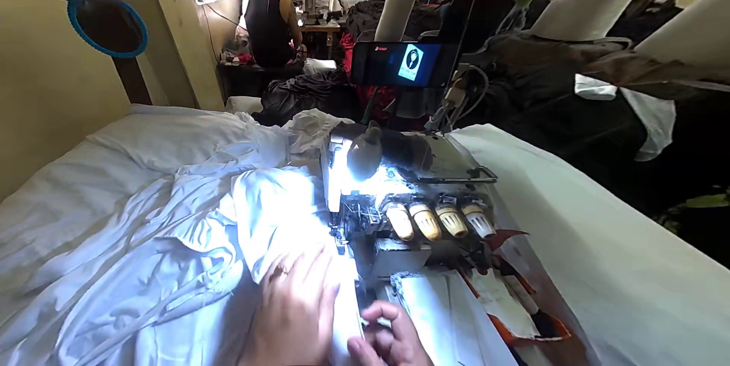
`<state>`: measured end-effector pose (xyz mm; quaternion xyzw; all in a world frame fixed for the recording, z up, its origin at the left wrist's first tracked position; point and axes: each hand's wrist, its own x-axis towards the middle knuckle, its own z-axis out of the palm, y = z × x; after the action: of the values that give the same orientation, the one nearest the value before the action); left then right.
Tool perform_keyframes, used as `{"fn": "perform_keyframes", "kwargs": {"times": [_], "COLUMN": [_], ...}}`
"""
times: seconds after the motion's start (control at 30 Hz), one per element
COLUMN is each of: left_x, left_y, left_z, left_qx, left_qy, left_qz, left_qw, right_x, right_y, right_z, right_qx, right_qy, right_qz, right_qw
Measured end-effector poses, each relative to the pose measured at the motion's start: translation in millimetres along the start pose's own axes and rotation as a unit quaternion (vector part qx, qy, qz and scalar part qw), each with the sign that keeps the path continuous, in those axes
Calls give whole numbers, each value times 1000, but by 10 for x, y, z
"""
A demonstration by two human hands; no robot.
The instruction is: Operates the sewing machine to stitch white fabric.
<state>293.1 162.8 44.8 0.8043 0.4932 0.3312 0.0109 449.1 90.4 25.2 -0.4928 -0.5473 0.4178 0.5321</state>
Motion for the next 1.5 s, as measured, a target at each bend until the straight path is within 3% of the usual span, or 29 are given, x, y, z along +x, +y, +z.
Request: {"fn": "perform_keyframes", "kwargs": {"times": [0.07,0.13,0.23,0.33,0.4,0.47,0.57,0.73,0.83,0.93,1.03,1.13,1.23,1.3,1.37,1.43,1.5], "left_x": [205,432,762,1033,1154,1191,1053,428,-42,-282,-244,-37,165,226,159,-65,-360], "left_y": [-161,-268,-346,-440,-487,-508,-597,-474,-140,44,79,-31,-325,-470,-472,-312,-157], "left_z": [90,101,47,61,95,151,217,-8,-205,-182,-191,-251,-91,-62,-77,-137,-132], "left_qx": [-12,-36,-38,-24,-17,-16,-90,-298,-383,-414,-340,-158,-5,7,-30,-115,-223], "left_qy": [14,-24,-122,-149,-142,-87,37,242,210,150,101,7,-17,-2,76,169,161], "left_qz": [11,-7,-39,-42,-46,-41,-58,-140,-101,-50,-40,-31,-28,-50,-62,-27,27], "left_qw": [1000,999,991,988,989,995,994,913,894,896,934,987,999,999,995,978,961], "right_x": [208,379,459,399,346,321,331,431,511,518,440,380,323,291,263,260,295], "right_y": [-94,-158,-216,-234,-232,-252,-320,-457,-428,-358,-303,-220,-250,-335,-407,-463,-504], "right_z": [-17,-29,-29,-7,10,5,-18,-19,79,99,-14,-288,-405,-386,-322,-209,-63], "right_qx": [-76,-128,-156,-154,-148,-149,-149,-146,-152,-171,-222,-310,-351,-289,-151,-45,1], "right_qy": [-1,0,-11,-17,-18,-28,-34,-12,-1,-48,-31,-19,-47,-83,-111,-100,-78], "right_qz": [-47,-76,-75,-61,-58,-52,-53,-87,-131,-165,-137,-82,-66,-71,-68,-88,-114], "right_qw": [996,989,985,986,987,987,987,985,980,970,965,947,933,951,980,990,990]}}
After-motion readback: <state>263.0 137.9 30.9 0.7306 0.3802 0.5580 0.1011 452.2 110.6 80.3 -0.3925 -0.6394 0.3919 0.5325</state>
